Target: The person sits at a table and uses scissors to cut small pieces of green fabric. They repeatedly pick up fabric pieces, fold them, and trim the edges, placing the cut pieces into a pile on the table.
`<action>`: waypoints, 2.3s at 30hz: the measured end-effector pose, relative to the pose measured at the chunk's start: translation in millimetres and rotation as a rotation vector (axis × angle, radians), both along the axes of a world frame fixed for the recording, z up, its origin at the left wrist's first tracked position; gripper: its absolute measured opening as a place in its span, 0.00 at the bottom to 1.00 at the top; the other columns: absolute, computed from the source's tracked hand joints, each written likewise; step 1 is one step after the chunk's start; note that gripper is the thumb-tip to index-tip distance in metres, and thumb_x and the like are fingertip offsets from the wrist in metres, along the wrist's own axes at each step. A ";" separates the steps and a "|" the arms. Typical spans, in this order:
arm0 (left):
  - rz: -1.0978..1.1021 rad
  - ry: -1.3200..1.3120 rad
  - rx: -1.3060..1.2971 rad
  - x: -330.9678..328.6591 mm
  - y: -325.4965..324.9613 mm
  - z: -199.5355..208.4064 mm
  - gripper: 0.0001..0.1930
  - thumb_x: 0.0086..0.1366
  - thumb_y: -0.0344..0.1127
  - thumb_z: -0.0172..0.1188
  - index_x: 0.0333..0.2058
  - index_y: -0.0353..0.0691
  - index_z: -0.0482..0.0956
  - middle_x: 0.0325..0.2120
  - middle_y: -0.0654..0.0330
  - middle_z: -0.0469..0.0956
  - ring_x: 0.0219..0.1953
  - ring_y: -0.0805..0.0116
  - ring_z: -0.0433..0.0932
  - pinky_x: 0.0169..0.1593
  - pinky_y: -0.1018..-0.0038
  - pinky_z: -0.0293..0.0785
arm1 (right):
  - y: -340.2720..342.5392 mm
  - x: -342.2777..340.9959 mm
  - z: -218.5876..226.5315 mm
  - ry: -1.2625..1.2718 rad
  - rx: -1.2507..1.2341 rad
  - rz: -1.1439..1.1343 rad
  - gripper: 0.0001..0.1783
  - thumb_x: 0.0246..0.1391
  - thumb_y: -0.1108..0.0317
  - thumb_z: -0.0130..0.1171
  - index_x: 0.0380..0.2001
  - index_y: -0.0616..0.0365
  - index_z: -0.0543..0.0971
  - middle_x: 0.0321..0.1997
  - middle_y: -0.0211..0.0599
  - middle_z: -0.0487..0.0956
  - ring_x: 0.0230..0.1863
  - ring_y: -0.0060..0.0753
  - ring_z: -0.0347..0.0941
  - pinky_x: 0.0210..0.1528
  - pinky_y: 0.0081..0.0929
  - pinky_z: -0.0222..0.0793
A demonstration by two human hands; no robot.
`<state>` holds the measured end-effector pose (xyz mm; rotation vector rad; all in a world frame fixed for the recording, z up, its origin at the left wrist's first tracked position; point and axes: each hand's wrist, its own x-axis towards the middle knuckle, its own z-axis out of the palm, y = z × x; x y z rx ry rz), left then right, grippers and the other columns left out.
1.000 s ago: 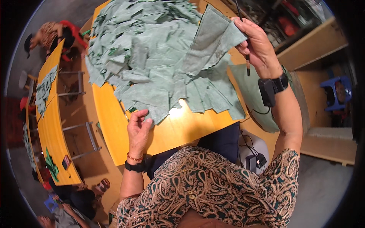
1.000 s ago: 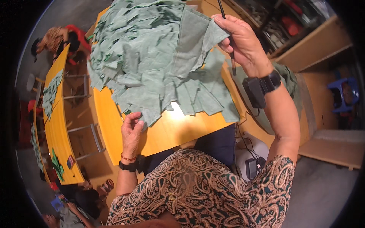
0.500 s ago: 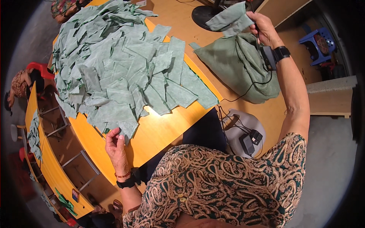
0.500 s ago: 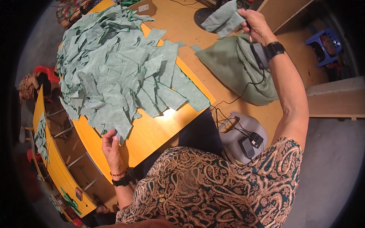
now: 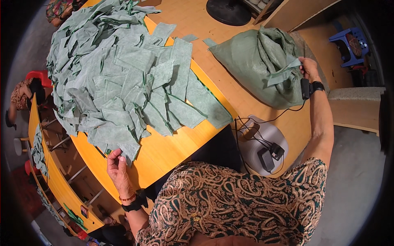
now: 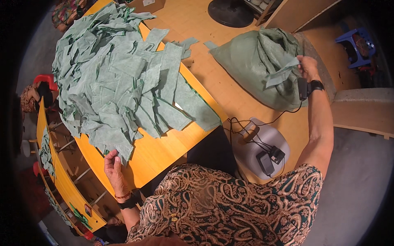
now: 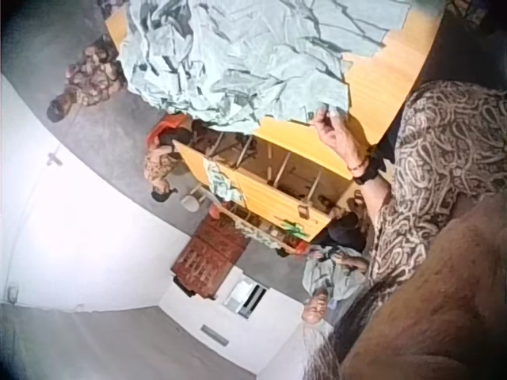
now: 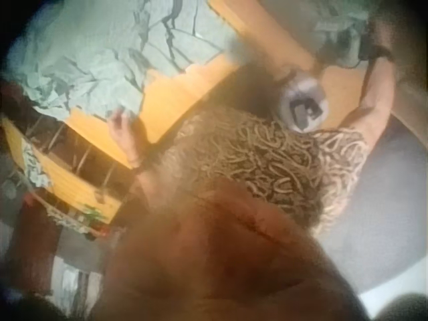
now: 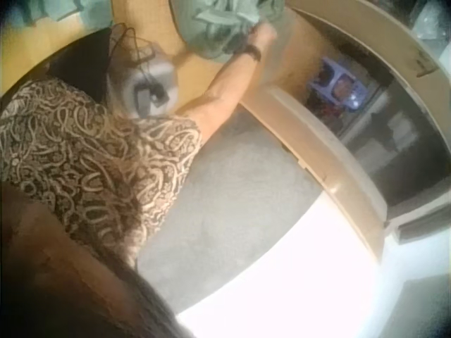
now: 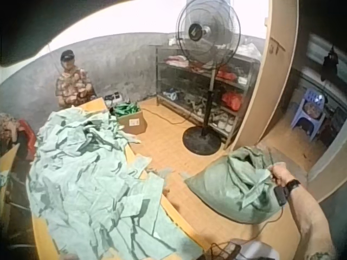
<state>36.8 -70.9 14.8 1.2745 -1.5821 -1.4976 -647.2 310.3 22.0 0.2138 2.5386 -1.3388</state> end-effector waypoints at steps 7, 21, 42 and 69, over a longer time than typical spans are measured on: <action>-0.001 -0.066 -0.013 -5.0 4.5 10.4 0.12 0.63 0.30 0.62 0.45 0.36 0.76 0.38 0.68 0.73 0.38 0.78 0.67 0.46 0.81 0.64 | -7.1 -30.5 -17.5 0.310 0.100 0.010 0.10 0.52 0.62 0.63 0.35 0.55 0.82 0.25 0.28 0.78 0.17 0.20 0.70 0.15 0.22 0.59; -0.046 -0.031 -0.045 1.1 4.5 4.4 0.12 0.65 0.30 0.60 0.46 0.34 0.76 0.43 0.63 0.76 0.45 0.73 0.71 0.54 0.76 0.64 | -37.5 39.0 -27.1 0.112 -0.294 -0.039 0.12 0.60 0.62 0.59 0.37 0.60 0.76 0.27 0.32 0.79 0.15 0.18 0.67 0.12 0.19 0.55; -0.069 0.266 0.152 1.9 15.6 4.2 0.13 0.66 0.32 0.60 0.46 0.34 0.76 0.41 0.61 0.79 0.38 0.77 0.77 0.44 0.79 0.72 | -258.8 365.5 50.2 0.437 -0.238 1.274 0.14 0.53 0.69 0.63 0.41 0.65 0.78 0.31 0.45 0.79 0.32 0.32 0.75 0.36 0.30 0.70; -0.122 0.401 -0.278 -34.2 13.5 33.1 0.31 0.65 0.38 0.60 0.63 0.35 0.62 0.56 0.53 0.71 0.56 0.68 0.70 0.60 0.70 0.63 | -325.5 404.8 155.1 -0.350 -0.419 1.364 0.10 0.51 0.68 0.66 0.34 0.63 0.79 0.22 0.23 0.75 0.15 0.10 0.64 0.15 0.13 0.56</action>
